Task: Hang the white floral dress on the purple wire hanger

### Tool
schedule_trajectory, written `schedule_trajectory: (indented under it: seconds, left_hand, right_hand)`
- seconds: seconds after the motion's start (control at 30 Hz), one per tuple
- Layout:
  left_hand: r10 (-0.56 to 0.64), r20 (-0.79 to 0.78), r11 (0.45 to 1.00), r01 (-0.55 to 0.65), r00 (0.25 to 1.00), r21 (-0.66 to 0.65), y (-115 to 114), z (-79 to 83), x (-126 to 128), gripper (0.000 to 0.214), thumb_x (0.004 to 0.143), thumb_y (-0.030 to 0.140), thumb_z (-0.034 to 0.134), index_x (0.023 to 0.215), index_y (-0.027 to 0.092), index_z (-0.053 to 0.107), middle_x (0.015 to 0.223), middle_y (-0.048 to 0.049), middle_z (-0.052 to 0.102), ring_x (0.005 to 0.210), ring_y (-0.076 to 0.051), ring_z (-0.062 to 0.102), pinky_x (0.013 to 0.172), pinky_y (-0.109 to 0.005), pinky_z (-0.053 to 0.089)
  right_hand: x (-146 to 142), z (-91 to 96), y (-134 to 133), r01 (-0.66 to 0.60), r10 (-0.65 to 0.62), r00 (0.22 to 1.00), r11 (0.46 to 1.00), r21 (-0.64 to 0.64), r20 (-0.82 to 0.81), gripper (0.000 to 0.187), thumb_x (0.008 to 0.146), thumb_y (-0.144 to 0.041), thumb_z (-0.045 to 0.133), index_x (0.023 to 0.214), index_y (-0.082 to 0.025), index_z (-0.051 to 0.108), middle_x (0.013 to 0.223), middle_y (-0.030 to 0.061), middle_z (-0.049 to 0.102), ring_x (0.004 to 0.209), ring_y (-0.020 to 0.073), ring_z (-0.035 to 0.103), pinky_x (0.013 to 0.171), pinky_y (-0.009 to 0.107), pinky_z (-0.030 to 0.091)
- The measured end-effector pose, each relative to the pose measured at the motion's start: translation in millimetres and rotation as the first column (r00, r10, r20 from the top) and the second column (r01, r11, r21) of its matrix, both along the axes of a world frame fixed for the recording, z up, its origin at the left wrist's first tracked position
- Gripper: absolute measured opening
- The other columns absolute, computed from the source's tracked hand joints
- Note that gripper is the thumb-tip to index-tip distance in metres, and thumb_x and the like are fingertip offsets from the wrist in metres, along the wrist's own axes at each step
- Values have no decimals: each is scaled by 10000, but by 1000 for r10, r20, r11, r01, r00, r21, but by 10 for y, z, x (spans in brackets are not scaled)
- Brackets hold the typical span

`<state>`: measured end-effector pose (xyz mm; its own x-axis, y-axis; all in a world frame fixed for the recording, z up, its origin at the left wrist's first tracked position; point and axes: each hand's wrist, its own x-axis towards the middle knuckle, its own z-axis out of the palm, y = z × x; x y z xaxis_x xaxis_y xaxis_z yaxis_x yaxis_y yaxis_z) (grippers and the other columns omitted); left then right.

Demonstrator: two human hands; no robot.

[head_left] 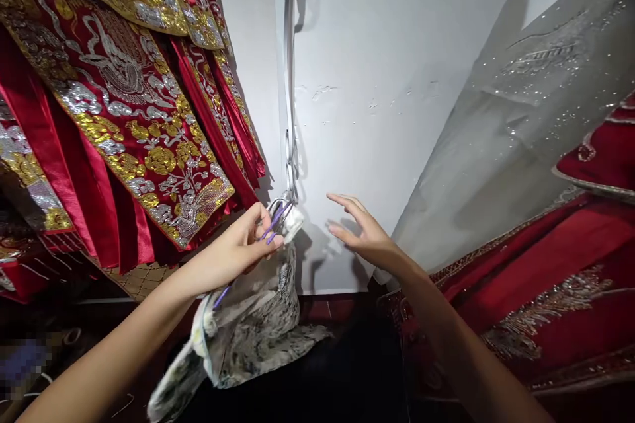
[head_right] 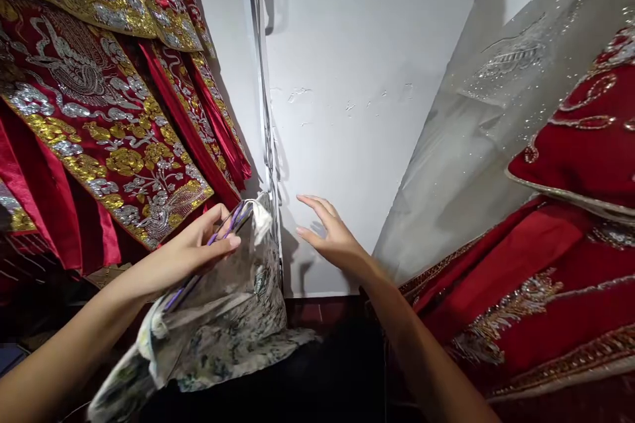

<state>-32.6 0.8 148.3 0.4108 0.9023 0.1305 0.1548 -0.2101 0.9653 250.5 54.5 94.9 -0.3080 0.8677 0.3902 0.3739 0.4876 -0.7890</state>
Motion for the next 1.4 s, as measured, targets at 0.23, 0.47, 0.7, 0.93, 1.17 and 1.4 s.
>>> schedule_trajectory:
  seconds: [0.23, 0.47, 0.7, 0.93, 1.17, 1.4]
  left_hand:
    - [-77, -296, 995, 94, 952, 44, -162, 229, -216, 153, 928, 352, 585, 952, 224, 505, 718, 22, 607, 672, -132, 535, 626, -234, 418]
    - [92, -269, 972, -27, 959, 234, -16, 208, -576, 238, 930, 375, 583, 1101, 221, 644, 1043, -86, 685, 910, -208, 647, 774, -311, 516]
    - [583, 407, 164, -593, 703, 788, 214, -410, -471, 249, 839, 258, 679, 1066, 206, 589, 1156, -94, 571, 1155, -253, 533, 1038, -435, 415]
    - [557, 302, 676, -633, 774, 377, 583, -1265, 285, 458, 842, 323, 696, 1184, 237, 405, 1122, -79, 562, 897, -156, 595, 787, -292, 482]
    - [651, 530, 644, -765, 543, -8, 785, -1485, 478, 344, 774, 410, 740, 939, 174, 553, 905, -56, 634, 870, -192, 623, 774, -282, 493]
    - [621, 627, 699, -695, 471, -170, 497, -1690, 523, 312, 760, 341, 751, 989, 177, 617, 901, -16, 678, 784, -136, 628, 735, -214, 471]
  right_hand:
    - [-173, -188, 210, -196, 199, 974, 980, -42, 112, 388, 952, -492, 501, 1189, -237, 673, 1224, 89, 641, 1161, 275, 580, 994, 400, 461]
    - [453, -178, 258, -109, 56, 982, 947, -301, -181, 399, 805, -553, 695, 754, -158, 706, 711, 41, 688, 643, 192, 637, 570, 266, 471]
    - [617, 137, 705, 75, -217, 805, 961, -268, -552, 393, 618, -434, 863, 891, -168, 763, 718, 66, 745, 609, 225, 689, 562, 299, 518]
    - [185, 293, 787, -89, -75, 863, 951, -296, -500, 455, 605, -508, 861, 893, -167, 774, 716, 76, 752, 591, 210, 682, 547, 289, 525]
    - [454, -100, 667, -43, -58, 940, 957, -286, -336, 417, 735, -534, 755, 944, -173, 757, 873, 88, 754, 783, 252, 696, 672, 327, 529]
    - [0, -908, 226, 839, -668, 490, 535, 96, -560, 450, 849, -458, 625, 1193, -169, 623, 1263, 137, 603, 1161, 278, 556, 984, 426, 437]
